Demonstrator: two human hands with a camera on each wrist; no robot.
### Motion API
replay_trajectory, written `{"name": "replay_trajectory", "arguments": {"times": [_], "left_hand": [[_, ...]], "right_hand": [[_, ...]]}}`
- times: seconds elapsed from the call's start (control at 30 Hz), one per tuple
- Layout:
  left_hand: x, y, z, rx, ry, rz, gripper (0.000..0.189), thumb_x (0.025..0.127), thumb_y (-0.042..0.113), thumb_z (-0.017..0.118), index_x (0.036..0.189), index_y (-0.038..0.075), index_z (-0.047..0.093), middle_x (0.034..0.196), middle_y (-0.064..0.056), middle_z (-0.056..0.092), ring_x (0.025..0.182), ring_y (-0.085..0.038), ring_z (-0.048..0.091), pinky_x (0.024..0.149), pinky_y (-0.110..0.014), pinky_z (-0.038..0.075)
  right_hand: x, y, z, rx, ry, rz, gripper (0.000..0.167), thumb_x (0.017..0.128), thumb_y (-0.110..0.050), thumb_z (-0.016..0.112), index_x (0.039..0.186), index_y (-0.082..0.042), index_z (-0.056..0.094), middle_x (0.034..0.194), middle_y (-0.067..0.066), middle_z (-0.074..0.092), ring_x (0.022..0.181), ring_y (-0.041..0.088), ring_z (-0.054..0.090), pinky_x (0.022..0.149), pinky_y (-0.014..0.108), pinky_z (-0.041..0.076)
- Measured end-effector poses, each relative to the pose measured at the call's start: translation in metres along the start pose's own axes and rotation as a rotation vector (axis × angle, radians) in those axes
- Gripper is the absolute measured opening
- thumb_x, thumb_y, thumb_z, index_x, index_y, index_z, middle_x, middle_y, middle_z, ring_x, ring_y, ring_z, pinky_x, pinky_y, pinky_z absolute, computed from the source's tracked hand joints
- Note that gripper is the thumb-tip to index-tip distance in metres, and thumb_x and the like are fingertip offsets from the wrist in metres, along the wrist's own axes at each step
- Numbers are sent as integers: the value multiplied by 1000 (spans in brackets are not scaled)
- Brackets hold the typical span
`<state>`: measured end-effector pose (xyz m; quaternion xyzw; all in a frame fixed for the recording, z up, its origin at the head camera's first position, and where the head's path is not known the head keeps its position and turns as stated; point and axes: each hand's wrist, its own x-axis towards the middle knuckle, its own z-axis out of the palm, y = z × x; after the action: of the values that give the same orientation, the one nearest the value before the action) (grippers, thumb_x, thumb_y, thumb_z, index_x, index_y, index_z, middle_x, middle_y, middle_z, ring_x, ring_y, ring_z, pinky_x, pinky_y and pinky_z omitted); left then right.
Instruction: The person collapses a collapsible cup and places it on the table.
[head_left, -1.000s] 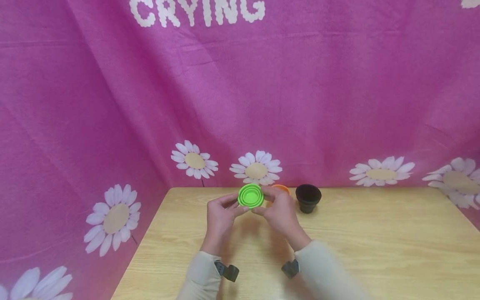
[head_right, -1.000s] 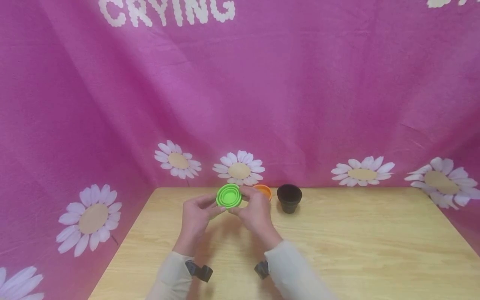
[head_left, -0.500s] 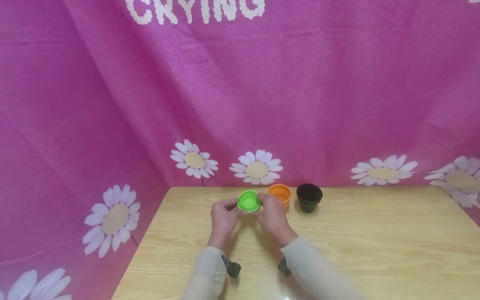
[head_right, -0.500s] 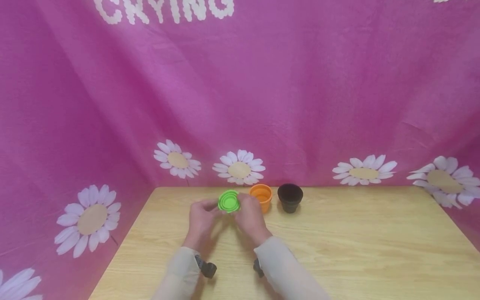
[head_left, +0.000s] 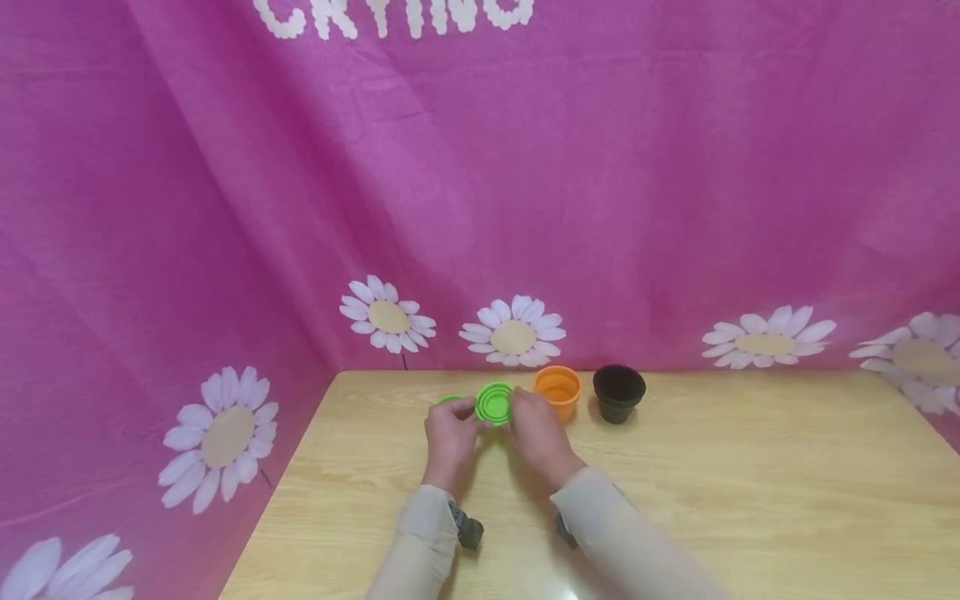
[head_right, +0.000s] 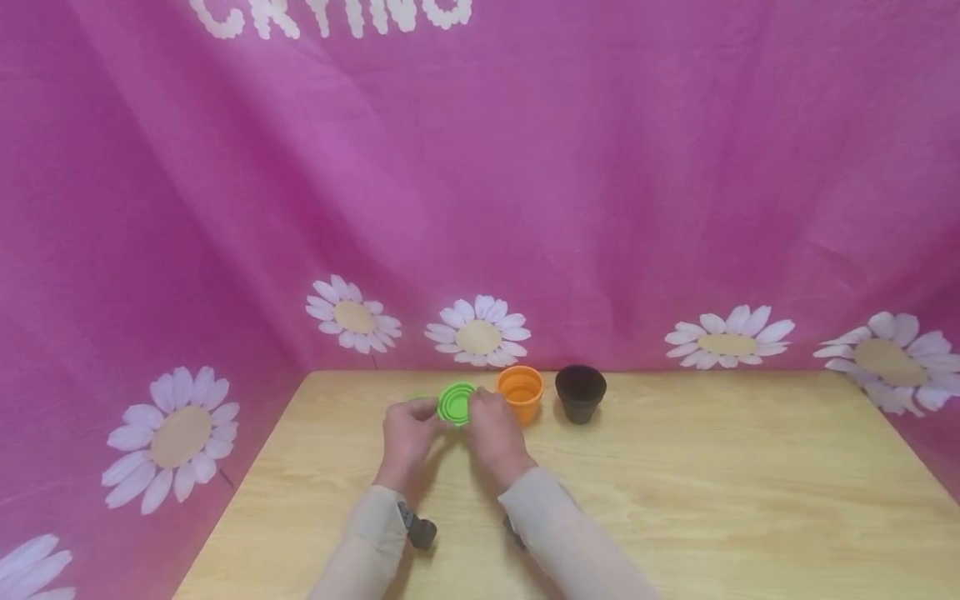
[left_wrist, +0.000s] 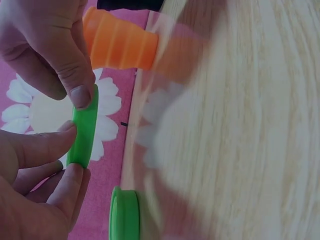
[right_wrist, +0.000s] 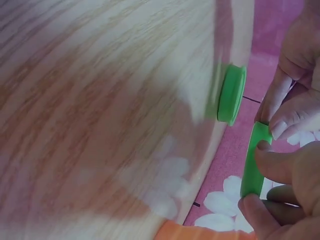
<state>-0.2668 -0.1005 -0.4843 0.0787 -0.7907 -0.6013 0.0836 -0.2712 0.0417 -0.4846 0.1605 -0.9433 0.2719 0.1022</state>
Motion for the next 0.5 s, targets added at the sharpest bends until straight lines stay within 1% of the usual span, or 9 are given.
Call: {"name": "replay_trajectory", "arguments": {"times": [0.07,0.13,0.2,0.33,0.43,0.5], "left_hand": [[1,0,0,-5,-4,-11,43,74,-12,80,116,-6,70,110,-19,71,107,-30,67,90,-34,57],[2,-1,1,5,-7,-24,44,74,-12,80,116,-6,70,111,-19,70,107,-30,67,91,-35,57],[4,-4,2,20,-15,-37,44,73,-11,80,116,-6,70,112,-18,69,107,-30,66,92,-36,56],[7,-9,5,87,-41,4,42,72,-12,80,113,-6,72,111,-20,69,105,-31,65,93,-40,56],[7,-11,7,136,-73,55,37,73,-13,79,109,-6,73,108,-20,71,102,-31,66,91,-41,57],[7,-11,8,174,-93,77,34,74,-13,78,107,-5,74,101,-18,72,96,-28,66,86,-41,58]], "right_hand": [[0,-1,1,-73,-19,-30,25,88,-1,75,111,5,67,117,24,66,103,36,63,97,48,53],[0,-2,2,-129,-31,-57,23,88,1,73,110,6,67,110,22,66,97,34,64,93,46,55],[1,-1,4,-170,-52,-61,21,88,3,71,108,6,68,103,19,66,92,31,63,90,44,57],[3,2,10,-182,-77,-40,17,87,3,71,104,5,69,93,12,64,86,27,61,84,40,57],[4,5,14,-191,-93,-29,17,88,3,71,105,4,69,93,12,64,86,25,61,85,40,57],[4,6,15,-205,-97,-34,18,89,3,71,107,5,69,95,14,64,87,26,61,86,40,57]]}}
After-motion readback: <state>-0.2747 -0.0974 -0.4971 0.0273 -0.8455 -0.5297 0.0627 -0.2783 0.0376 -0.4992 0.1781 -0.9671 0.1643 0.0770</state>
